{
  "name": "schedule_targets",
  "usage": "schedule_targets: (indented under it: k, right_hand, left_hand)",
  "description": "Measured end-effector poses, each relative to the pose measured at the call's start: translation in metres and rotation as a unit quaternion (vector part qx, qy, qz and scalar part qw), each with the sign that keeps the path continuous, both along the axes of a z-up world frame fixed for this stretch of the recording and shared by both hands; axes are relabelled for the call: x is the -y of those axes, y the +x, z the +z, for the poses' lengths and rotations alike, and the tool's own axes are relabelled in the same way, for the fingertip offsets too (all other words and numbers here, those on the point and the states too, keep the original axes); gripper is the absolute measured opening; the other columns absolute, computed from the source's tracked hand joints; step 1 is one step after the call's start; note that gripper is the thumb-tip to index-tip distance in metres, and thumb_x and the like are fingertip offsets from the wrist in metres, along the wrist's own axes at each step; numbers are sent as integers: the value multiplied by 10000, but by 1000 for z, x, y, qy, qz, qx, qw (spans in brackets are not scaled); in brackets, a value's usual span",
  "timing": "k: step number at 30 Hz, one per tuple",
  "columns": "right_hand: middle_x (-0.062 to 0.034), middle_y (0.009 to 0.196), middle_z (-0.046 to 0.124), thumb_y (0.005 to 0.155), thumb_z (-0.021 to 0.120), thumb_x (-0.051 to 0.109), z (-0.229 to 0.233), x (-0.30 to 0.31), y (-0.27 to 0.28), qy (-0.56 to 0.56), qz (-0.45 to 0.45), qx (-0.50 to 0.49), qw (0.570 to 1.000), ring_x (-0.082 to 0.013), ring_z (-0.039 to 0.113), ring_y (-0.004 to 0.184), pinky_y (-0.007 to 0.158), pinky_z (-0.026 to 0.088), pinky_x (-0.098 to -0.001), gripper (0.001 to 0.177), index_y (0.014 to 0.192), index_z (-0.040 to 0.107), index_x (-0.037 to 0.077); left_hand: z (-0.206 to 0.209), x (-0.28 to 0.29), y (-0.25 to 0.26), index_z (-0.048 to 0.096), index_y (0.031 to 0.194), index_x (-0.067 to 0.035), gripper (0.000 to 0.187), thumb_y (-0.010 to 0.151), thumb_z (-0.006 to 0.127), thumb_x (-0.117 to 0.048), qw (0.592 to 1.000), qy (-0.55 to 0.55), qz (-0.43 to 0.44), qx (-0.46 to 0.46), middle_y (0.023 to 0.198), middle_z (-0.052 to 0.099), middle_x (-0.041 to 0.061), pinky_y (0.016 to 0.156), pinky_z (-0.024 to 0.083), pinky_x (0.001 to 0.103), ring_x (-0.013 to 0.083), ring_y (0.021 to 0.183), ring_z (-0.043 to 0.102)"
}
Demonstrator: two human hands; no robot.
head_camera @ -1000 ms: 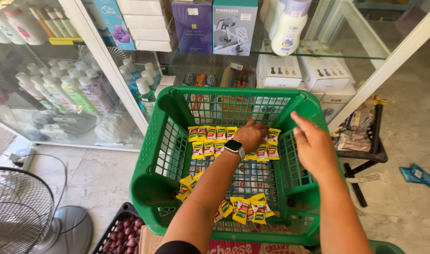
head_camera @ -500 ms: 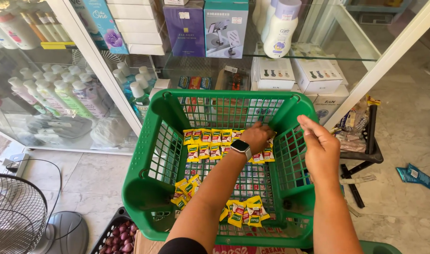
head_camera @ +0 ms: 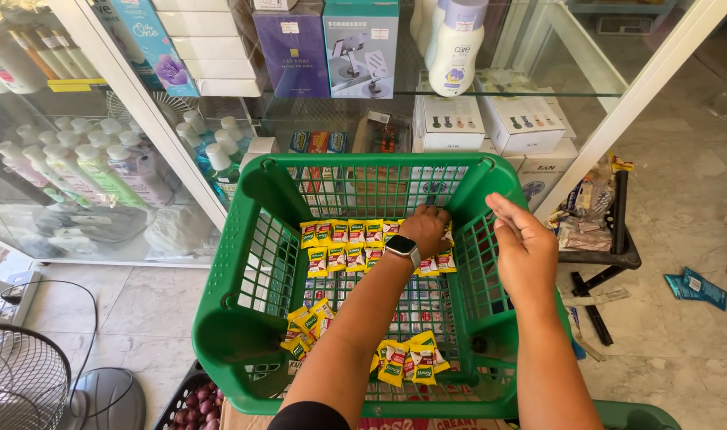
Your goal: The person organizes small yellow snack packets inside a green plastic basket. They pick up the packets from a second basket and arrange them neatly in rows within the first basket.
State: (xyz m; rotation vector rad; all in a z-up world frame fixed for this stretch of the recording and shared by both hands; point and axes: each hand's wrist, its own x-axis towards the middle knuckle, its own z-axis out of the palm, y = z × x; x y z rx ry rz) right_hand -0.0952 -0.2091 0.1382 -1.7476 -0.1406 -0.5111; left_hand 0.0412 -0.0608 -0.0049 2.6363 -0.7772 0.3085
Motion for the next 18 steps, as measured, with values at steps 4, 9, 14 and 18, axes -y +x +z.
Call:
schedule_targets:
  k: [4,9,14,18]
  right_hand:
    - [-171,1341,692,978,524,-52,-5,1,3,8,7,2,1000,-202,652,1276,1087,478,-299,378,1342,625,-43]
    - [-186,1344,687,980,556,-45,-10,2,3,1,12,26,1000,-209,656,1275,1085,493,-300,371,1346,617,-50]
    - [-148,1318,717,996,593,1,-4,-21,-11,-80,-19,46,996,-200,692,1231,1059,526,-309,345,1336,653,12]
    - [-124,1383,666,997,561,91,4,-61,-2,-276,-15,-69,958,-292,672,1221,1023,529,-402,430,1426,584,96]
  left_hand:
    - [3,0,-2,635,1208,-86,577,757,847,-377,1000,9,6,-15,1175,657,129,929,554,450,336,1181,594]
    - [22,-11,-11,632,1223,-91,652,708,870,-412,1000,-26,-2,-16,1206,659,141,956,520,466,349,1187,584]
    - [22,-44,-18,698,1214,-108,509,790,828,-358,998,-61,14,-4,1184,689,153,996,505,446,354,1167,609]
    - [2,-61,-27,753,1153,-118,350,850,792,-289,994,-106,27,14,1178,719,113,1014,486,445,332,1122,632]
